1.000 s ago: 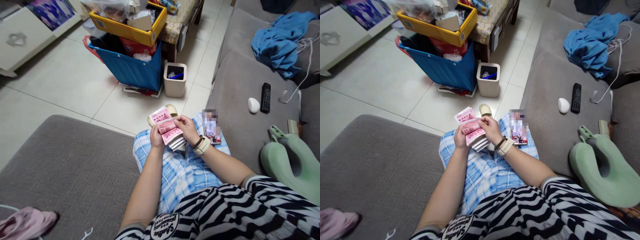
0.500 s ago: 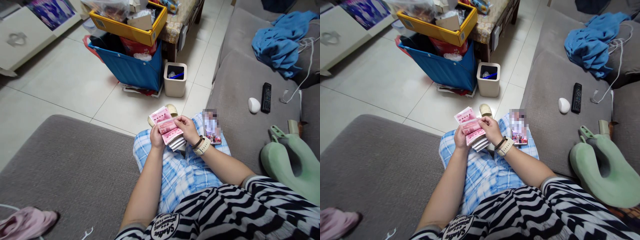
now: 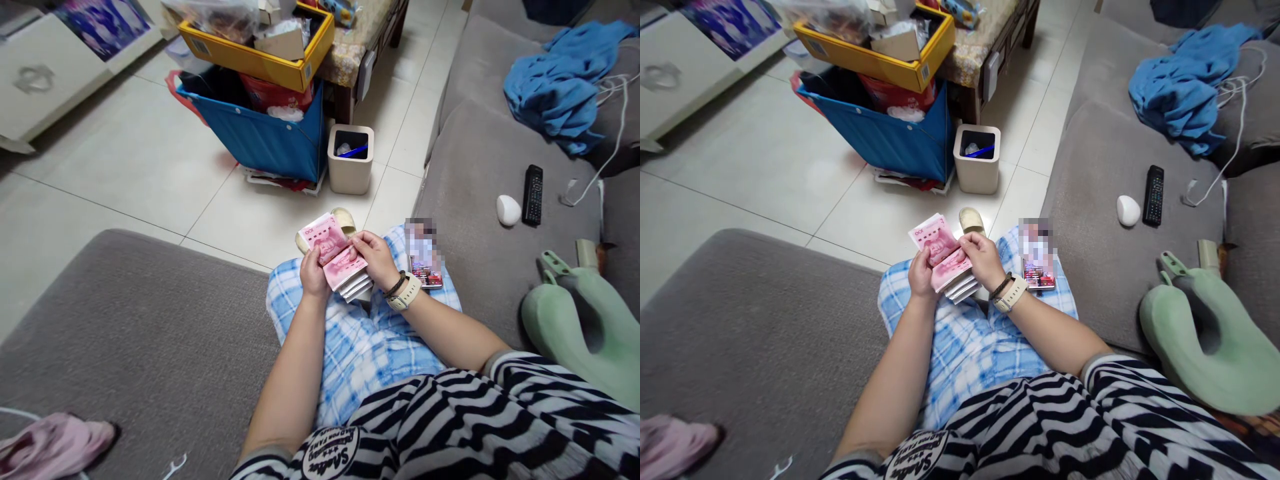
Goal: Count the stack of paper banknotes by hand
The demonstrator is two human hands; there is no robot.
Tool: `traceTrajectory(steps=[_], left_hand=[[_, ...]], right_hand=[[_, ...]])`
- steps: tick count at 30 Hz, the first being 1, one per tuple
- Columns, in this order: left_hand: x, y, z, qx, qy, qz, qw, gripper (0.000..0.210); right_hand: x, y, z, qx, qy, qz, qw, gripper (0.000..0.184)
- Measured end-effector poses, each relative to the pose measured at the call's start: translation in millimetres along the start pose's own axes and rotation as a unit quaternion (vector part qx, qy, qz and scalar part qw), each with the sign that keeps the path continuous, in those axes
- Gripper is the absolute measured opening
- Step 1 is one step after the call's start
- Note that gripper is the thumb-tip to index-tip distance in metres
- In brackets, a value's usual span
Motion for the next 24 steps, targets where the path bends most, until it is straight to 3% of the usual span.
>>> traceTrajectory(steps=[8,14,18,24], left_hand=[[-2,3,0.7,-0.015,0.009,-0.015,1.000,0.021],[-5,-5,15.1,-0.080,-0.051,-0.045,0.994,0.034],[-9,-5,23.5,-0.106,-0.093,-0.051,0.989,0.037],[-8,-6,23.5,-0.107,-0.097,-0.051,0.988,0.034]], right_hand=[[-2,5,2,0.006,0.005,0.041,0.999,0.034],[0,-4,-5,-0.017,0.038,-0.006,0.999,0.037],[0,-5,-6,-0.050,0.039,0.000,0.998,0.038],[0,-9,-3,-0.073,0.023,-0.010,0.997,0.031]])
Point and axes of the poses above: each hand's wrist, its own x-axis towards the middle knuckle, its own z-axis out of the palm, y = z × x, the point moved 10 cm from there along x, towards the middle knuckle, and after that the axes turned 4 degrees about x, right-handed, at the moved point
